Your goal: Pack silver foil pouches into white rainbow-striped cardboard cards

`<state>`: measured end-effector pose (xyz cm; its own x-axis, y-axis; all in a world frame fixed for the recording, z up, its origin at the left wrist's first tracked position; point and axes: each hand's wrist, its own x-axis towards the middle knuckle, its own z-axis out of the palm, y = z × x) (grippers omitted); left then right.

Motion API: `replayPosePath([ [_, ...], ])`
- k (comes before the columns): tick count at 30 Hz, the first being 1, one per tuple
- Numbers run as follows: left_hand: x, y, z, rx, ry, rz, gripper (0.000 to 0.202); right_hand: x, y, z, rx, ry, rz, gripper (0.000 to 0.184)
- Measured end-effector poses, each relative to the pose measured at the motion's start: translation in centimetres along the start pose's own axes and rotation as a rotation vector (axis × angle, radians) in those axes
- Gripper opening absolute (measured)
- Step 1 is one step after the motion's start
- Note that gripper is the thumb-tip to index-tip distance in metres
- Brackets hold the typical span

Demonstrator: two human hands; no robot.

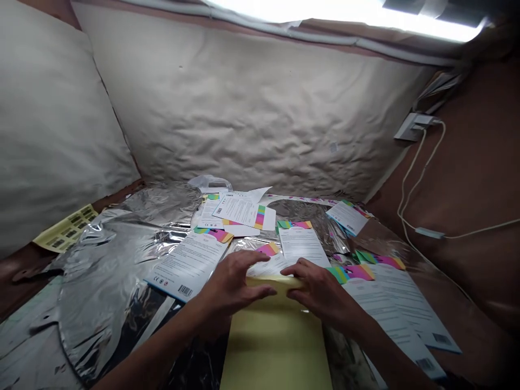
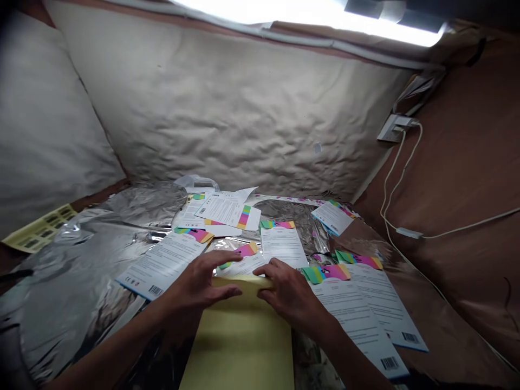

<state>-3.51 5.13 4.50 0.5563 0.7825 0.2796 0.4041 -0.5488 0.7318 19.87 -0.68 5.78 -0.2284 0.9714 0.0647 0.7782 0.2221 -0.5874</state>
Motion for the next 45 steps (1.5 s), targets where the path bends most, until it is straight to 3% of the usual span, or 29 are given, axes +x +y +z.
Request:
replayPosePath([
  [5, 0.0, 0.1, 0.2, -0.144, -0.139, -0.150, 0.022, 1.0, -0.7, 0.6, 0.041, -0.014, -0.097, 0.027],
  [8, 0.2, -0.1, 0.2, -0.240, -0.130, -0.221, 0.019, 1.6, -0.9, 0.7, 0.158, -0.035, -0.097, 0.019],
  [12, 0.4, -0.3, 0.3, -0.218, -0.107, -0.198, 0.015, 2.0, -0.5, 0.9, 0.196, -0.030, -0.068, 0.006],
  [17, 0.1, 0.0, 0.7, -0.153, -0.069, -0.178, 0.006, 2.0, 0.0, 1.3, 0.182, -0.024, -0.092, 0.009],
  [23, -0.1, -0.6, 1.2, -0.182, -0.093, -0.166, 0.013, 1.9, 0.2, 1.4, 0.077, 0.075, -0.206, 0.005],
  [29, 0.0, -0.4, 1.4, -0.164, -0.121, -0.184, 0.012, 1.9, 0.4, 1.9, -0.024, 0.137, -0.264, 0.014],
  [35, 0.2, -0.4, 0.9, -0.348, -0.108, -0.327, 0.026, 1.4, -0.1, 2.1, -0.242, 0.366, -0.360, 0.013],
  [45, 0.2, -0.3, 0.7, -0.538, -0.191, -0.333, 0.033, 1.2, -1.4, 0.7, -0.132, 0.174, -0.386, 0.016],
])
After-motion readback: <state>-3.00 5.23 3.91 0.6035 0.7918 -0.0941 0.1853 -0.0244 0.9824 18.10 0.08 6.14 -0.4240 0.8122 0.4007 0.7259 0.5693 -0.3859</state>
